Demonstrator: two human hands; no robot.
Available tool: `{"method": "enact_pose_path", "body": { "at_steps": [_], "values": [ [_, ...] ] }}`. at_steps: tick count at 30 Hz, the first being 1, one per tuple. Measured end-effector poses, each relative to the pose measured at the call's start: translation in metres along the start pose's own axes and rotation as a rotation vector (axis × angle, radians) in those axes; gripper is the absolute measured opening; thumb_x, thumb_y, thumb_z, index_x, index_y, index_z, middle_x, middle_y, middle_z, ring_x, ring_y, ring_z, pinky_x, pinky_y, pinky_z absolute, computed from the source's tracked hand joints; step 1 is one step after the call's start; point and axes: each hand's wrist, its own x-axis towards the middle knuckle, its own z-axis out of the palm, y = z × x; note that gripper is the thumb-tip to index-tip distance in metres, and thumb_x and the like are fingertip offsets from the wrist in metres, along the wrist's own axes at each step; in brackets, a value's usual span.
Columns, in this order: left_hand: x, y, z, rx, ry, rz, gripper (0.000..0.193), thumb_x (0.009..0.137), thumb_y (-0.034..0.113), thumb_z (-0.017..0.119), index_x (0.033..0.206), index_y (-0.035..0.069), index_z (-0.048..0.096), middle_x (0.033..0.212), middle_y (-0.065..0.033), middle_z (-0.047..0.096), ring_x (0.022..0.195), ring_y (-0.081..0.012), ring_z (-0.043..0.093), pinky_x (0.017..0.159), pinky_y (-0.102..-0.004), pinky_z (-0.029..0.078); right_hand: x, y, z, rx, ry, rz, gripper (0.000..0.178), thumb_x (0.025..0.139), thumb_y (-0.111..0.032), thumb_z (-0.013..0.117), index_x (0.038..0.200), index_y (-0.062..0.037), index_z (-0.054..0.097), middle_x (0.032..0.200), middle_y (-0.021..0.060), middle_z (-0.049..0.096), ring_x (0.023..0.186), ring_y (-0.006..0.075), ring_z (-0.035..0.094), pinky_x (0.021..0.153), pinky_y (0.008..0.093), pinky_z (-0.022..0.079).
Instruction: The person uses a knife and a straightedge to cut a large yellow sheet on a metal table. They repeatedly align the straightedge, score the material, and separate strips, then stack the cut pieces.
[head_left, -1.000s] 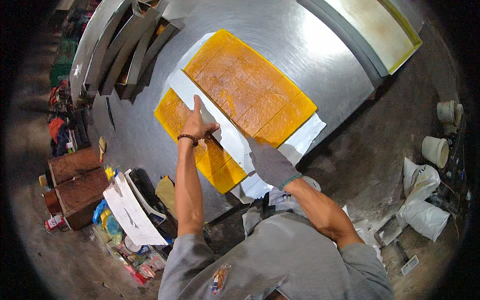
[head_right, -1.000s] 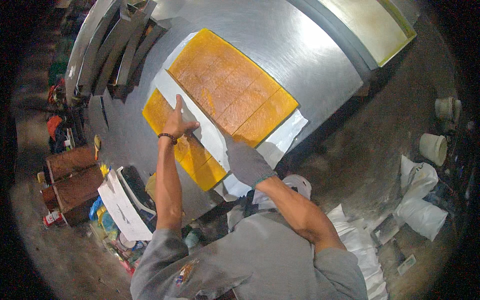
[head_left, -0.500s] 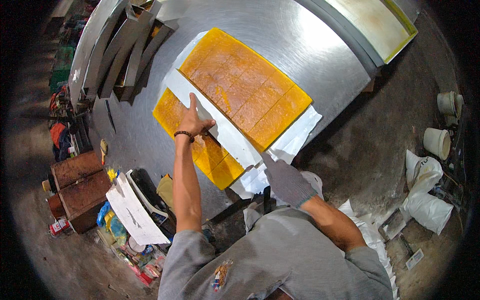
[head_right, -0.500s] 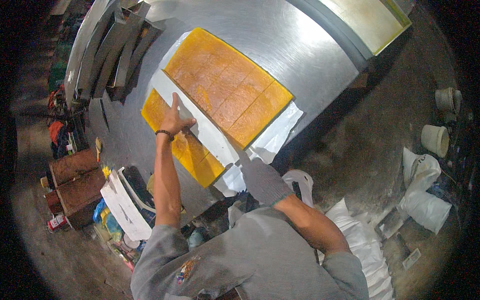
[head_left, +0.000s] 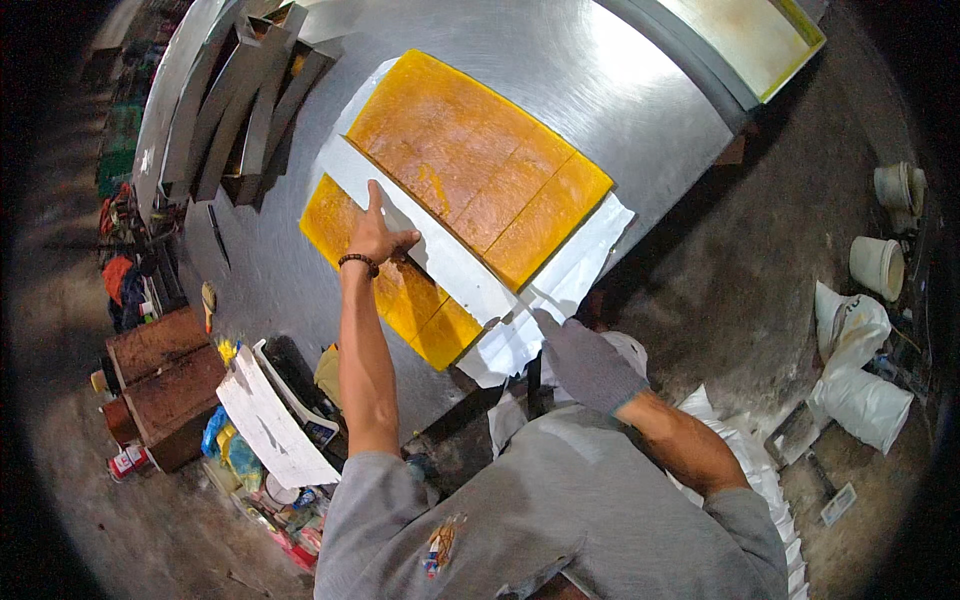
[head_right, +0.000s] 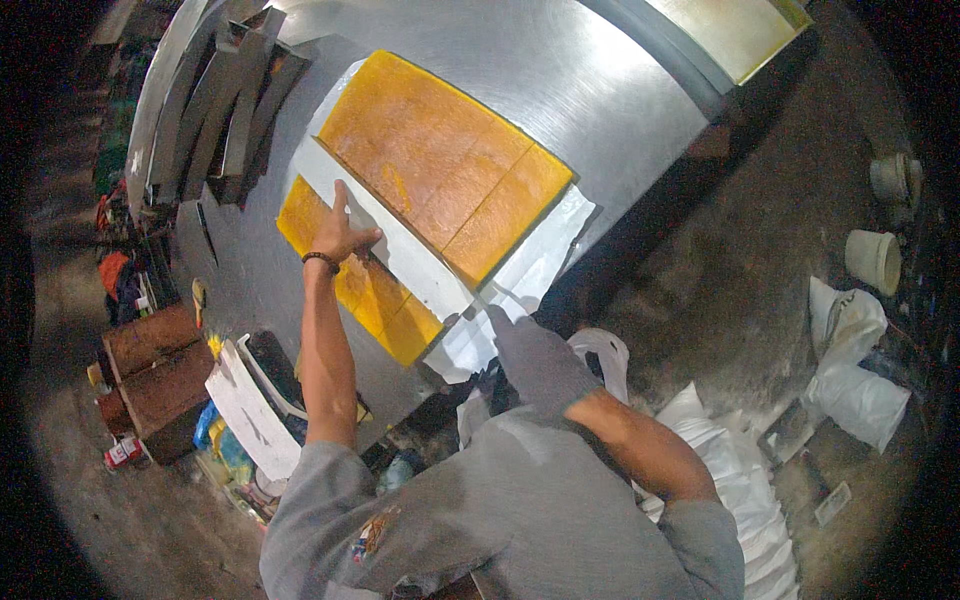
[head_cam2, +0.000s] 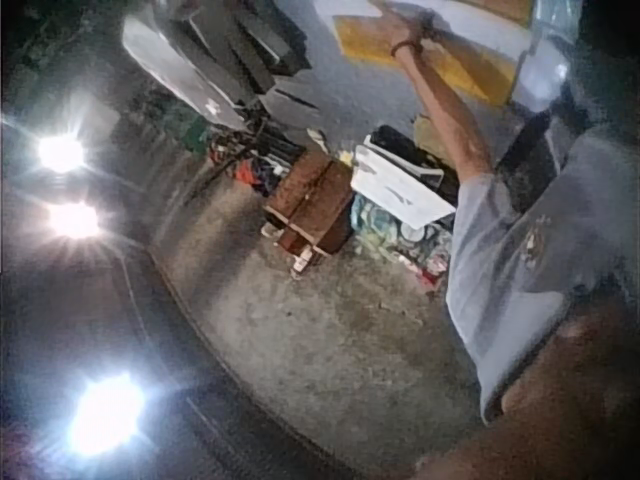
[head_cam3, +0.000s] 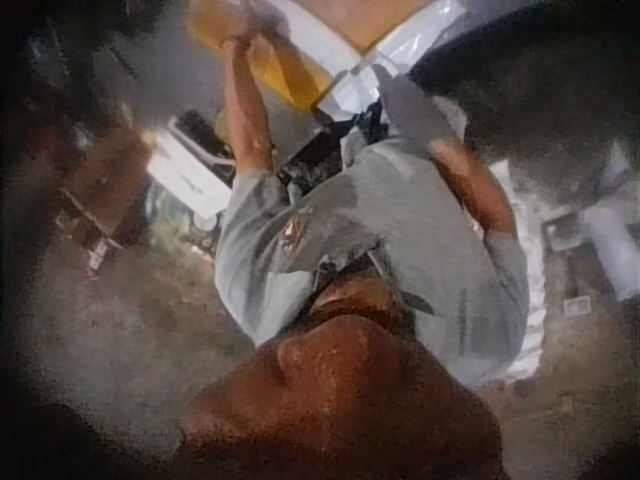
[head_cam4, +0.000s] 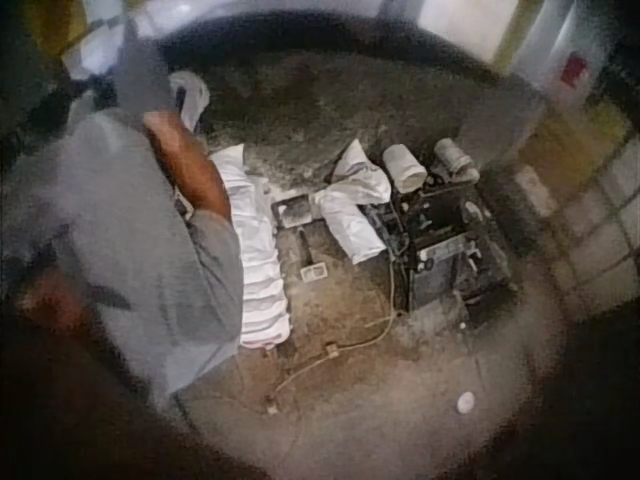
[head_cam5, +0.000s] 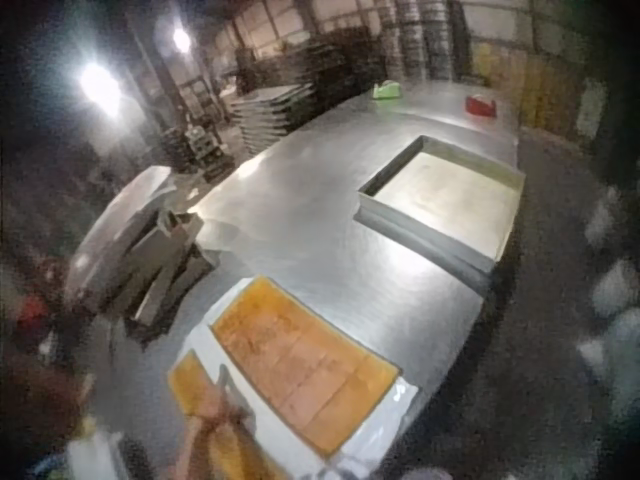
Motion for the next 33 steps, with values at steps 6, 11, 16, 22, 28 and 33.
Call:
{"method": "enact_pose_path", "body": {
  "at_steps": [6,11,16,22,28,33],
  "values": [
    [0.007,-0.013,-0.001,-0.024,-0.032,-0.034,0.133,0.067,0.022,0.097,0.164,0.005,0.008,0.133,-0.0387,0.057,0.119,-0.0446,0.064,0.102,-0.0443,0.054,0.0,-0.006,-0.004,-0.04,-0.031,0.011,0.048,0.101,-0.012,0.049,0.146,0.0021,0.039,0.099,0.0283,0.064,0.088,0.0465,0.068,0.075,0.0549,0.057],
    [0.01,-0.022,0.007,0.187,0.113,0.107,0.132,0.067,0.021,0.096,0.164,0.004,0.009,0.134,-0.0386,0.056,0.117,-0.0431,0.065,0.098,-0.0434,0.057,-0.018,-0.002,0.0,0.022,-0.021,0.065,0.051,0.103,-0.019,0.05,0.151,-0.0032,0.041,0.098,0.0251,0.063,0.086,0.0422,0.066,0.074,0.0518,0.054],
    [-0.001,0.015,-0.007,0.023,-0.05,-0.049,0.128,0.072,0.018,0.094,0.165,0.004,0.008,0.142,-0.037,0.052,0.129,-0.0438,0.057,0.108,-0.0451,0.048,-0.005,0.007,0.009,0.046,0.009,0.048,0.051,0.103,-0.018,0.051,0.151,-0.0033,0.041,0.098,0.0257,0.062,0.087,0.0422,0.066,0.074,0.052,0.053],
    [0.006,-0.011,0.005,0.0,0.021,0.058,0.13,0.072,0.016,0.093,0.164,0.001,0.002,0.12,-0.0354,0.064,0.101,-0.039,0.071,0.086,-0.0423,0.06,-0.046,0.022,0.01,0.045,0.022,0.019,0.051,0.102,-0.019,0.052,0.151,-0.0053,0.042,0.1,0.0262,0.061,0.087,0.0425,0.066,0.075,0.0522,0.053],
    [0.001,0.009,-0.004,-0.073,-0.054,-0.01,0.128,0.076,0.009,0.09,0.163,0.002,-0.003,0.095,-0.0222,0.071,0.069,-0.0267,0.071,0.058,-0.0373,0.06,0.017,0.057,0.051,0.047,0.033,0.028,0.054,0.103,-0.02,0.051,0.154,-0.0092,0.039,0.103,0.0264,0.061,0.094,0.0443,0.066,0.079,0.0555,0.053],
    [0.001,-0.008,-0.001,-0.065,-0.025,0.007,0.128,0.075,0.007,0.09,0.164,0.003,-0.002,0.089,-0.0174,0.071,0.063,-0.0221,0.068,0.053,-0.0368,0.059,-0.044,0.09,0.063,0.103,0.004,0.066,0.054,0.103,-0.024,0.051,0.154,-0.0107,0.039,0.101,0.0267,0.062,0.095,0.0447,0.066,0.077,0.0563,0.053]
  ]
}}
